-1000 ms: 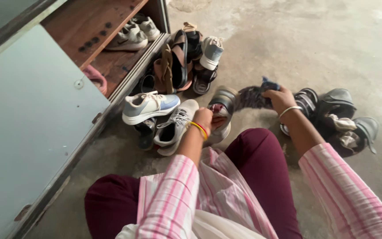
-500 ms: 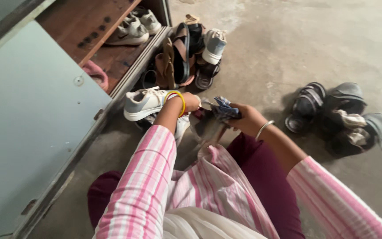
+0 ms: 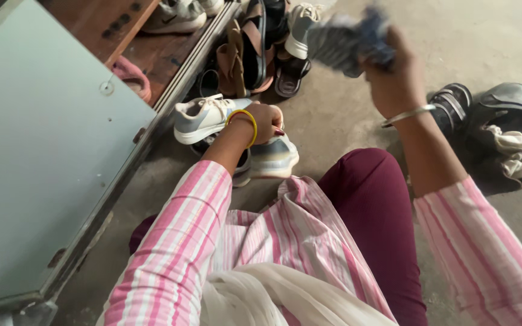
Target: The person sits on the floor and wipes a pair of white sneakers with a cloth. They hold one shoe in their left hand and scrub the surface with the cloth in their right hand, then switch to the other shoe and continue wiping.
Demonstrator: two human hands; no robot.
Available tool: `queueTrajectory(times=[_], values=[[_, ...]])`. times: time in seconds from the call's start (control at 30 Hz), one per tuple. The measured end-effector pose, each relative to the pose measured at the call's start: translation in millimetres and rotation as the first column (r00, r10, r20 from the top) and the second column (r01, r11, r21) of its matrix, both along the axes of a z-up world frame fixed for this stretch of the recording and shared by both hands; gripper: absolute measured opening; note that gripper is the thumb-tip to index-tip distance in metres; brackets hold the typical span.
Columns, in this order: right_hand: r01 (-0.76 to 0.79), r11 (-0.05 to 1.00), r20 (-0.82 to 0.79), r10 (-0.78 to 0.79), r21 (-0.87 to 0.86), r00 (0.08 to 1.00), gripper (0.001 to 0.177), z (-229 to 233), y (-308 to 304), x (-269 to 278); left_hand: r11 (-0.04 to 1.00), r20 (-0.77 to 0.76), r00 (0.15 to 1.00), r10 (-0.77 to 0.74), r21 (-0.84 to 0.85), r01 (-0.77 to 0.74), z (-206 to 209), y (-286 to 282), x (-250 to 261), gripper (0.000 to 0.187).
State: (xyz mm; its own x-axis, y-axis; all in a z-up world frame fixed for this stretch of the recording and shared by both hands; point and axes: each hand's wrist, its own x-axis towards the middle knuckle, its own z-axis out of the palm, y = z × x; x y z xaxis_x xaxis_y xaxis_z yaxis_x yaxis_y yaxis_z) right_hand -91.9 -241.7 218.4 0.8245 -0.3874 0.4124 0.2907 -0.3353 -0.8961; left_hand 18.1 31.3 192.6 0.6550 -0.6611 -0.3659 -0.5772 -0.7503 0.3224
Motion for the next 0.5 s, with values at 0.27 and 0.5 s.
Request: queueTrajectory(times=[0.27, 0.5], values=[[0.05, 0.997, 0.069, -0.054, 0.062, 0.996, 0.032, 0, 24, -31, 0.994, 0.102, 0.995, -0.001, 0.111, -0.01, 14, -2, 47, 0.021], [0.394, 0.896, 0.395, -0.292, -0.207, 0.871, 0.045, -70, 118, -7, 0.868, 0.094, 0.906, 0.412, -0.344, -0.358, -25, 34, 73, 0.017]])
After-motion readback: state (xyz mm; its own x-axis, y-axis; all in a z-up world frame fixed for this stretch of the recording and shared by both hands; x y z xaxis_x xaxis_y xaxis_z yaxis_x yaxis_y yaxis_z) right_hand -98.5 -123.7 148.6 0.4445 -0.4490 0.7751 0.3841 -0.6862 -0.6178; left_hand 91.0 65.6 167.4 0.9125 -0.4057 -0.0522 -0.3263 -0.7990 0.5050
